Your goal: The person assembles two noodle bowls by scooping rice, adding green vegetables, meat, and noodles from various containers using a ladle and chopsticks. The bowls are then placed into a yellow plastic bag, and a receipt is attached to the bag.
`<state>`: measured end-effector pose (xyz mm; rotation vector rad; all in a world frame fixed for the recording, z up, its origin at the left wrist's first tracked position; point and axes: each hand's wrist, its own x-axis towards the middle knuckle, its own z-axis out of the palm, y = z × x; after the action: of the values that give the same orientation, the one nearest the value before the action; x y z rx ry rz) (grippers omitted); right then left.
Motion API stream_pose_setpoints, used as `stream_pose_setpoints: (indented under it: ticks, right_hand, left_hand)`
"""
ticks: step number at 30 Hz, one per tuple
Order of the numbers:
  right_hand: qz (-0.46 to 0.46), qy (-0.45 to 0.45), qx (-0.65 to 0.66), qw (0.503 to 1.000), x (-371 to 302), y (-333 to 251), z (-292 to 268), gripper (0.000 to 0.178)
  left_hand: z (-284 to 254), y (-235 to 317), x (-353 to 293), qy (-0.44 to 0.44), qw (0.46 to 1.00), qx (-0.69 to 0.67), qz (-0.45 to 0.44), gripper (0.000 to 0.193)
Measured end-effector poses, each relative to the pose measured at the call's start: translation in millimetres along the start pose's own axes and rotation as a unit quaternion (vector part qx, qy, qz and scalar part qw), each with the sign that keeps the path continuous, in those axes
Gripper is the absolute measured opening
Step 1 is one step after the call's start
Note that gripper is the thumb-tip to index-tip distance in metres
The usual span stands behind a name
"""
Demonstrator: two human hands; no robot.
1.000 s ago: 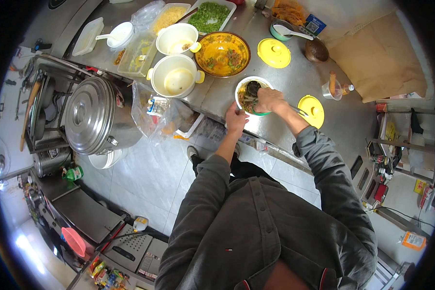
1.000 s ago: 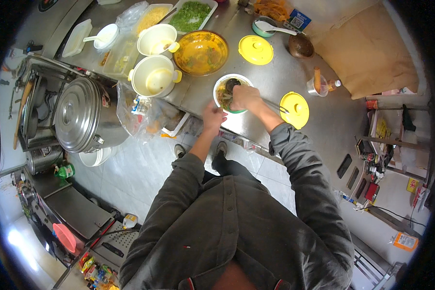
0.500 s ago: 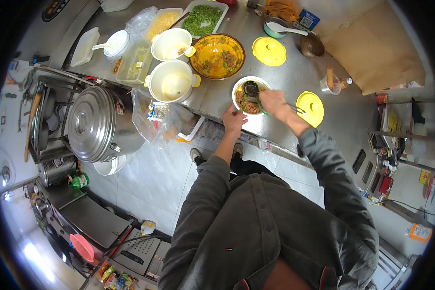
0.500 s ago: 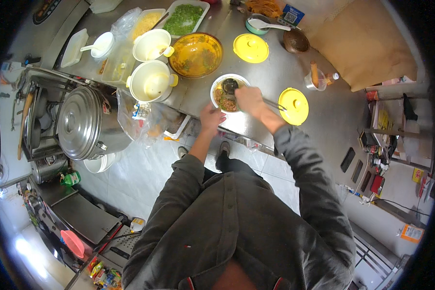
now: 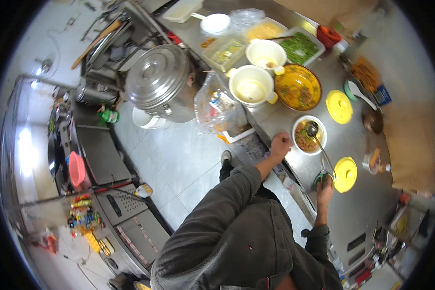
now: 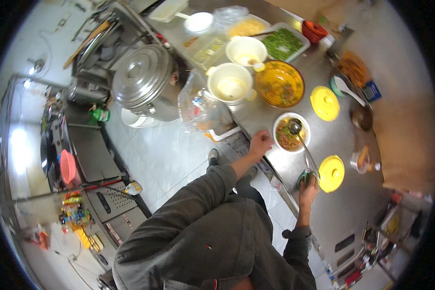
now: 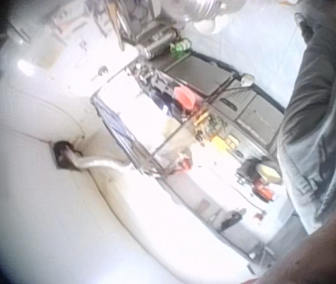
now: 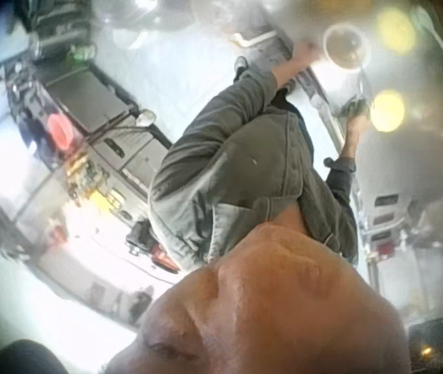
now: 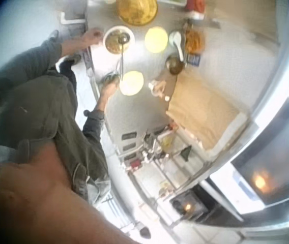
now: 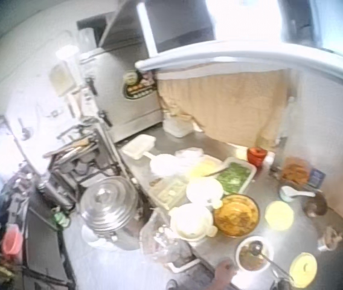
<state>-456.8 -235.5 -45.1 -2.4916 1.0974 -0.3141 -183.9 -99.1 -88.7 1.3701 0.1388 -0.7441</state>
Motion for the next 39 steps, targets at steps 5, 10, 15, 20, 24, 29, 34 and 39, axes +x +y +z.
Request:
stream_pose_setpoints:
  ticks: [5,10,15,20,24,29,34,39]
  right_hand:
    - [-0.043,-0.013,0.080,0.996,-2.6,-43.5,25.5,0.030]
    - [-0.121,-0.199,0.209,0.950,-8.0,-153.8,80.5,0.026]
    - [-0.161,-0.261,0.220,0.926,4.8,-266.7,137.6,0.023]
    - [-0.029,-0.280,0.312,0.908,23.7,-361.3,160.8,0.024]
    - [0.096,-0.198,0.399,0.890,11.7,-397.0,191.3,0.020]
    - [0.035,-0.181,0.341,0.922,-15.0,-438.9,252.9,0.040]
    - [-0.030,-0.377,0.370,0.849,-22.4,-509.7,286.5,0.068]
    - [-0.035,-0.498,0.296,0.814,-15.1,-616.3,325.2,0.061]
  left_hand:
    - [-99.5,9.9,-36.3,-0.046,0.998,0.014,0.041,0.023]
    - [-266.8,25.2,-84.5,0.198,0.977,-0.037,-0.076,0.030]
    - [-390.2,46.5,-124.4,0.329,0.940,-0.051,-0.080,0.032]
    - [-471.4,51.9,-100.3,0.259,0.953,-0.120,-0.102,0.023]
    - [-538.0,68.0,-81.6,0.226,0.951,-0.177,-0.117,0.035]
    - [-597.3,69.4,-96.6,0.267,0.953,-0.095,-0.109,0.056]
    - [-674.8,82.9,-118.7,0.396,0.901,-0.153,-0.084,0.047]
    - [-759.8,143.2,-97.2,0.471,0.854,-0.192,-0.109,0.043]
